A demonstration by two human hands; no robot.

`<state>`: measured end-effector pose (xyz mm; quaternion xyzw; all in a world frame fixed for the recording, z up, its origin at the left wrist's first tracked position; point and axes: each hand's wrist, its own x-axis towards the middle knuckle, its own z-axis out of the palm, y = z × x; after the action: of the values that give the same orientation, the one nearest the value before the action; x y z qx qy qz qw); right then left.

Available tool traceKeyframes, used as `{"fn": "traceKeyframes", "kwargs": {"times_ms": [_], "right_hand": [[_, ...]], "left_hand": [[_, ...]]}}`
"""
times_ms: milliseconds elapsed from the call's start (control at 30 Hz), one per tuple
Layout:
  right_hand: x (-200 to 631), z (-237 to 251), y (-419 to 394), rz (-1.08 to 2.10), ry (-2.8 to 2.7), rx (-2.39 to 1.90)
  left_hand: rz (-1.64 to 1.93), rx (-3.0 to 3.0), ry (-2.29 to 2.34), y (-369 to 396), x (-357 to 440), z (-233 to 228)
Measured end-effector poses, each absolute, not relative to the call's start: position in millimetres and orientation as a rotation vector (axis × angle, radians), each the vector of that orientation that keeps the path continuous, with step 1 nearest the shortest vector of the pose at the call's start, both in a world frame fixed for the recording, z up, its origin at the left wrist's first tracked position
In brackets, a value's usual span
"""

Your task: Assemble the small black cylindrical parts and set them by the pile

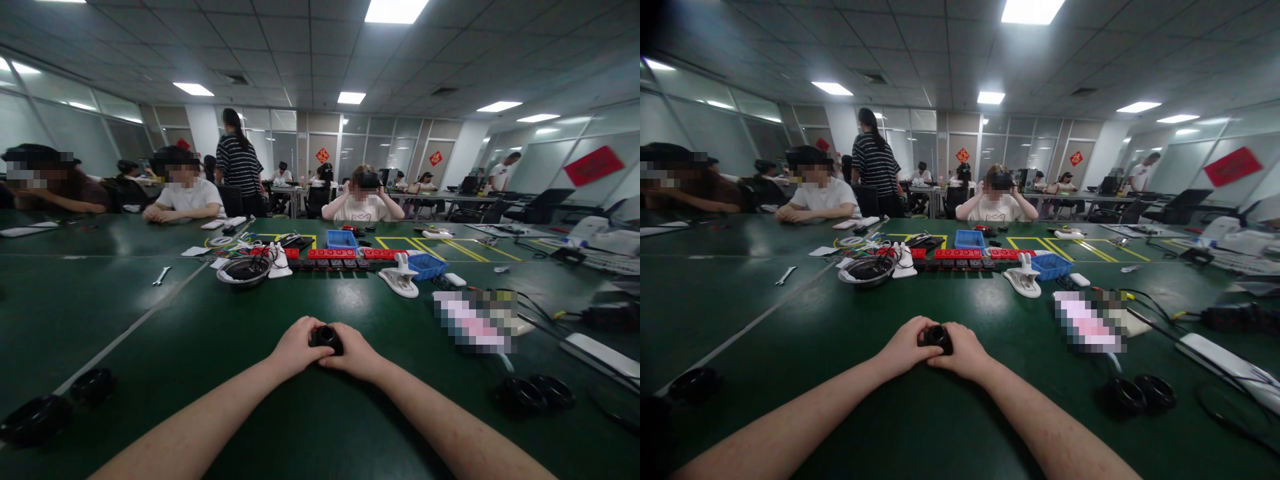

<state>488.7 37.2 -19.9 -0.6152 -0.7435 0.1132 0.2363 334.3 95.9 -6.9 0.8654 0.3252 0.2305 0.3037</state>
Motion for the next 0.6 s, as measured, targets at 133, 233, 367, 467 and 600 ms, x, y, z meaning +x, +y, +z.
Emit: {"fn": "traceKeyframes", "kwargs": {"times_ms": [133,233,367,467,600], "right_hand": [[501,-15,38,0.552,-2.143,-1.555],[503,-11,37,0.568,-2.195,-1.534],[505,-8,38,0.627,-2.209,-1.488],[508,-8,38,0.768,-2.108,-1.387],[501,-4,34,0.593,-1.907,-1.442]], "left_hand": [[0.432,2.257,0.665,104,326,-5],[0.358,2.199,0.592,108,324,-6],[0.334,2.174,0.541,107,323,-4],[0.353,2.19,0.511,105,322,0],[0.399,2.275,0.545,104,323,-1]]}}
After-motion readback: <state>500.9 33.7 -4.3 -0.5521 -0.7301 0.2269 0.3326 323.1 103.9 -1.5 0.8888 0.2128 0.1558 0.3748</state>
